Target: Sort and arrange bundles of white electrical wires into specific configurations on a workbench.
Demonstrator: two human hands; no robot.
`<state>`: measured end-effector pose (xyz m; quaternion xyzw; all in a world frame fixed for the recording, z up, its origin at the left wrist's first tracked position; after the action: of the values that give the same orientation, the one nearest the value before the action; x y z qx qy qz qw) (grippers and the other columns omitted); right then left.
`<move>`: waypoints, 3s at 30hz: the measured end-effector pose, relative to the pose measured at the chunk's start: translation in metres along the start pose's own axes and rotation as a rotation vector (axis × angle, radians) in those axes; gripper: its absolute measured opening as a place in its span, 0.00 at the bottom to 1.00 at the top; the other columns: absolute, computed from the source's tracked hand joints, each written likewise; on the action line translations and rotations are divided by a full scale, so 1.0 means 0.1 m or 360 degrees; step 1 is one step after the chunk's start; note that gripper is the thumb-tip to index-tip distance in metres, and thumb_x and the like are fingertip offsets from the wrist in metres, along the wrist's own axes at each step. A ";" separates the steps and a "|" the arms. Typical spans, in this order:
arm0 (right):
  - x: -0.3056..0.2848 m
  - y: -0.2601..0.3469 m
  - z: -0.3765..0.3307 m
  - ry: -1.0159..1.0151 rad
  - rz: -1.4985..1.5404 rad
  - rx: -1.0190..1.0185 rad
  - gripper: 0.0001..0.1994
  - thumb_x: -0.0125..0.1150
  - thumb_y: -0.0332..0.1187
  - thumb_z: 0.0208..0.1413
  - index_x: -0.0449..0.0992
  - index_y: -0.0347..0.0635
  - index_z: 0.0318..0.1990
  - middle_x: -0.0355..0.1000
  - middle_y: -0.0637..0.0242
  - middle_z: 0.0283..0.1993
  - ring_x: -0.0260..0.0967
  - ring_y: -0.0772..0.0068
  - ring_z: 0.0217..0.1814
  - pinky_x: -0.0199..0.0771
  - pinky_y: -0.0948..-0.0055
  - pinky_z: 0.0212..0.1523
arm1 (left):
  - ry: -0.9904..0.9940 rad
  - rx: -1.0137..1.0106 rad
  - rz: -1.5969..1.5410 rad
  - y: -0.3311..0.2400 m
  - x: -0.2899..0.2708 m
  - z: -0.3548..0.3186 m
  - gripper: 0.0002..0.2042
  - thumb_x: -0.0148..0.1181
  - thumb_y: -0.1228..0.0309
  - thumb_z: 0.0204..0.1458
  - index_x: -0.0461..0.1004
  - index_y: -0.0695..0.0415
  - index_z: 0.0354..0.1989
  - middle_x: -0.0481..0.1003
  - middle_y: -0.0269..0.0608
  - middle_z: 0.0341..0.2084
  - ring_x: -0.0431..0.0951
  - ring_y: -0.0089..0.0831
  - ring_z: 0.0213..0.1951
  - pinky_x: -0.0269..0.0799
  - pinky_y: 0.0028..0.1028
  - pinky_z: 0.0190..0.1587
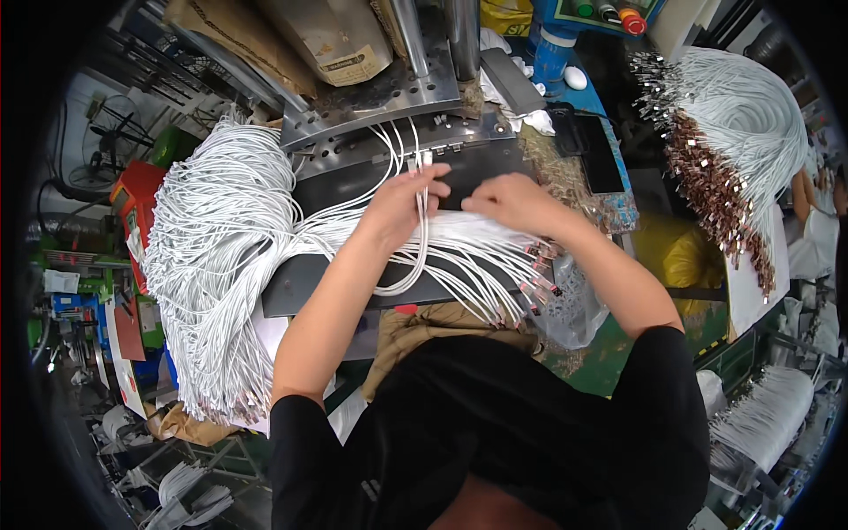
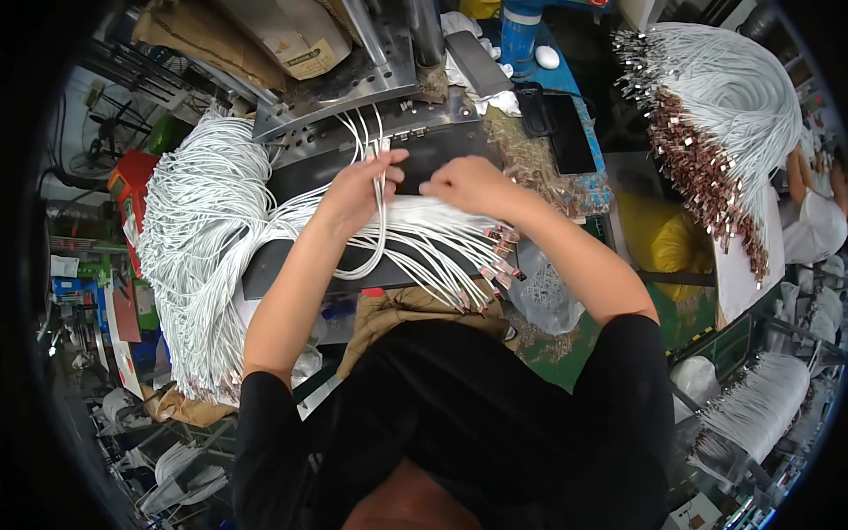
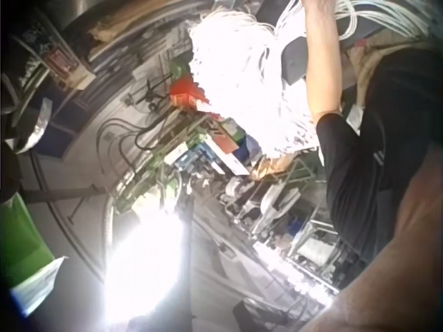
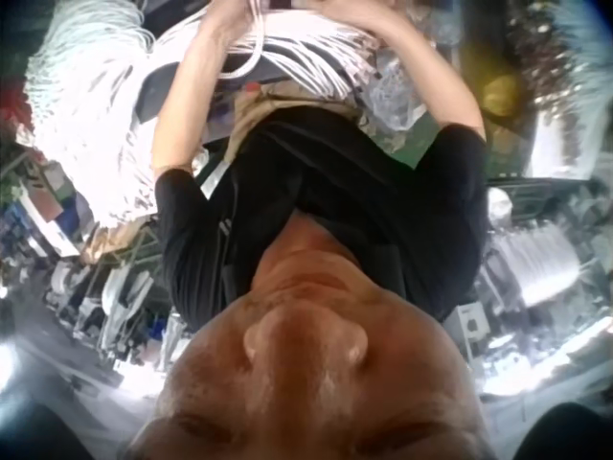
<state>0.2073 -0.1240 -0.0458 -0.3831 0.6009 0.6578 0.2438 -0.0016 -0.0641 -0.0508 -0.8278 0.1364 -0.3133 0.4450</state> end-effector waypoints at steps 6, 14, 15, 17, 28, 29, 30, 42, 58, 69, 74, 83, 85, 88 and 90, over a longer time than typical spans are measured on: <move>0.08 -0.27 0.39 -0.0842 -0.0727 -0.0627 0.18 0.58 0.36 0.58 0.74 0.40 0.55 0.75 0.53 0.45 0.74 0.55 0.50 0.73 0.59 0.52 | -0.0242 -0.0006 -0.0167 0.07 -0.11 0.21 0.15 0.57 0.67 0.63 0.74 0.64 0.53 0.80 0.43 0.39 0.80 0.28 0.37 0.77 0.25 0.44; 0.30 -0.25 0.33 -0.0474 -0.0165 -0.0545 0.23 0.59 0.30 0.53 0.72 0.35 0.58 0.76 0.58 0.42 0.72 0.64 0.30 0.74 0.65 0.34 | -0.0190 -0.0010 0.0151 0.17 -0.14 0.24 0.14 0.60 0.64 0.61 0.78 0.62 0.47 0.78 0.37 0.33 0.78 0.25 0.32 0.75 0.23 0.39; 0.28 -0.29 0.35 -0.0475 -0.0165 -0.0531 0.23 0.59 0.30 0.53 0.72 0.35 0.58 0.76 0.58 0.42 0.72 0.64 0.30 0.74 0.65 0.34 | -0.0180 -0.0009 0.0247 0.19 -0.14 0.25 0.13 0.61 0.64 0.61 0.79 0.62 0.45 0.77 0.35 0.31 0.77 0.24 0.31 0.74 0.22 0.37; 0.20 -0.45 0.42 -0.0137 0.0821 0.0165 0.21 0.56 0.31 0.55 0.74 0.34 0.56 0.75 0.61 0.37 0.67 0.71 0.26 0.70 0.70 0.29 | -0.0175 -0.0016 0.0350 0.20 -0.08 0.26 0.13 0.61 0.64 0.60 0.79 0.62 0.45 0.77 0.34 0.30 0.76 0.23 0.30 0.73 0.22 0.36; 0.32 -0.33 0.28 -0.0497 0.0903 0.0456 0.17 0.53 0.39 0.57 0.81 0.37 0.45 0.81 0.53 0.37 0.80 0.58 0.40 0.76 0.66 0.44 | -0.0168 -0.0017 0.0536 0.18 0.07 0.24 0.12 0.63 0.64 0.59 0.80 0.60 0.42 0.76 0.30 0.27 0.75 0.20 0.29 0.70 0.20 0.37; 0.30 -0.27 0.26 -0.0484 0.0864 0.0419 0.17 0.55 0.38 0.56 0.81 0.37 0.47 0.81 0.53 0.37 0.80 0.60 0.40 0.76 0.66 0.45 | -0.0170 -0.0011 0.0520 0.18 0.11 0.23 0.11 0.63 0.64 0.59 0.80 0.60 0.42 0.75 0.29 0.27 0.74 0.19 0.28 0.69 0.19 0.36; 0.28 -0.24 0.25 -0.0470 0.0825 0.0382 0.18 0.56 0.38 0.56 0.81 0.37 0.48 0.81 0.53 0.38 0.80 0.62 0.41 0.76 0.67 0.45 | -0.0172 -0.0005 0.0504 0.17 0.15 0.22 0.11 0.63 0.64 0.59 0.81 0.60 0.42 0.75 0.29 0.27 0.73 0.18 0.27 0.68 0.19 0.35; 0.31 -0.50 0.29 -0.0261 0.1122 0.0199 0.17 0.63 0.36 0.51 0.80 0.35 0.47 0.80 0.61 0.33 0.74 0.76 0.34 0.72 0.73 0.39 | 0.0074 -0.0298 0.0435 0.06 -0.04 0.29 0.14 0.61 0.63 0.61 0.82 0.63 0.42 0.69 0.23 0.20 0.62 0.15 0.21 0.55 0.19 0.26; 0.15 -0.52 0.20 -0.0154 0.1107 0.0303 0.24 0.73 0.46 0.51 0.81 0.35 0.47 0.81 0.63 0.35 0.74 0.78 0.34 0.73 0.74 0.38 | 0.0004 -0.0228 0.0522 0.03 -0.15 0.18 0.15 0.61 0.59 0.61 0.79 0.59 0.45 0.77 0.31 0.30 0.76 0.21 0.30 0.71 0.21 0.36; 0.05 -0.53 0.12 -0.0166 0.1022 0.0376 0.21 0.72 0.39 0.54 0.78 0.36 0.50 0.80 0.65 0.39 0.74 0.80 0.37 0.73 0.77 0.39 | -0.0085 -0.0076 0.0627 0.15 -0.12 0.23 0.12 0.58 0.62 0.62 0.80 0.59 0.41 0.75 0.30 0.27 0.73 0.20 0.26 0.68 0.20 0.33; 0.04 -0.49 0.07 -0.0014 0.0947 0.0318 0.22 0.72 0.40 0.53 0.78 0.35 0.50 0.80 0.64 0.39 0.74 0.79 0.37 0.73 0.77 0.39 | -0.0018 -0.0178 0.0660 0.12 -0.13 0.26 0.12 0.55 0.66 0.63 0.80 0.61 0.43 0.76 0.30 0.27 0.73 0.20 0.26 0.69 0.20 0.34; 0.00 -0.47 0.08 -0.0128 0.1179 0.0374 0.21 0.73 0.40 0.53 0.78 0.36 0.49 0.80 0.64 0.39 0.74 0.79 0.35 0.74 0.78 0.37 | -0.0056 -0.0257 0.0490 -0.04 -0.07 0.11 0.14 0.54 0.64 0.65 0.80 0.62 0.46 0.80 0.36 0.32 0.79 0.22 0.32 0.75 0.21 0.40; 0.05 -0.54 0.12 -0.0218 0.1154 0.0368 0.21 0.73 0.41 0.53 0.78 0.36 0.49 0.80 0.65 0.38 0.73 0.79 0.34 0.73 0.78 0.37 | 0.0026 -0.0264 0.0610 -0.03 -0.16 0.10 0.15 0.54 0.63 0.65 0.79 0.62 0.48 0.80 0.38 0.33 0.80 0.23 0.33 0.75 0.21 0.40; 0.04 -0.53 0.13 -0.0211 0.1104 0.0360 0.21 0.73 0.40 0.53 0.79 0.35 0.49 0.79 0.66 0.38 0.73 0.80 0.34 0.73 0.79 0.36 | 0.0182 -0.0264 0.0841 -0.03 -0.21 0.11 0.16 0.54 0.62 0.65 0.77 0.62 0.52 0.81 0.40 0.34 0.80 0.24 0.34 0.76 0.22 0.41; 0.03 -0.50 0.12 -0.0105 0.1028 0.0362 0.21 0.73 0.40 0.53 0.79 0.34 0.49 0.79 0.66 0.38 0.72 0.81 0.35 0.73 0.79 0.36 | 0.0031 -0.0276 0.0913 -0.06 -0.21 0.15 0.17 0.55 0.62 0.64 0.76 0.62 0.53 0.81 0.41 0.35 0.80 0.24 0.35 0.76 0.23 0.42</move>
<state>0.2421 -0.1049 -0.0784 -0.1218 0.7525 0.6418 0.0834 -0.0084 -0.0410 -0.0601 -0.7873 0.3953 -0.1699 0.4417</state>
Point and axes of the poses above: each hand's wrist, its own z-axis towards the middle knuckle, its own x-axis out of the palm, y = z × x, the point moved 1 cm from there along z, towards the middle knuckle
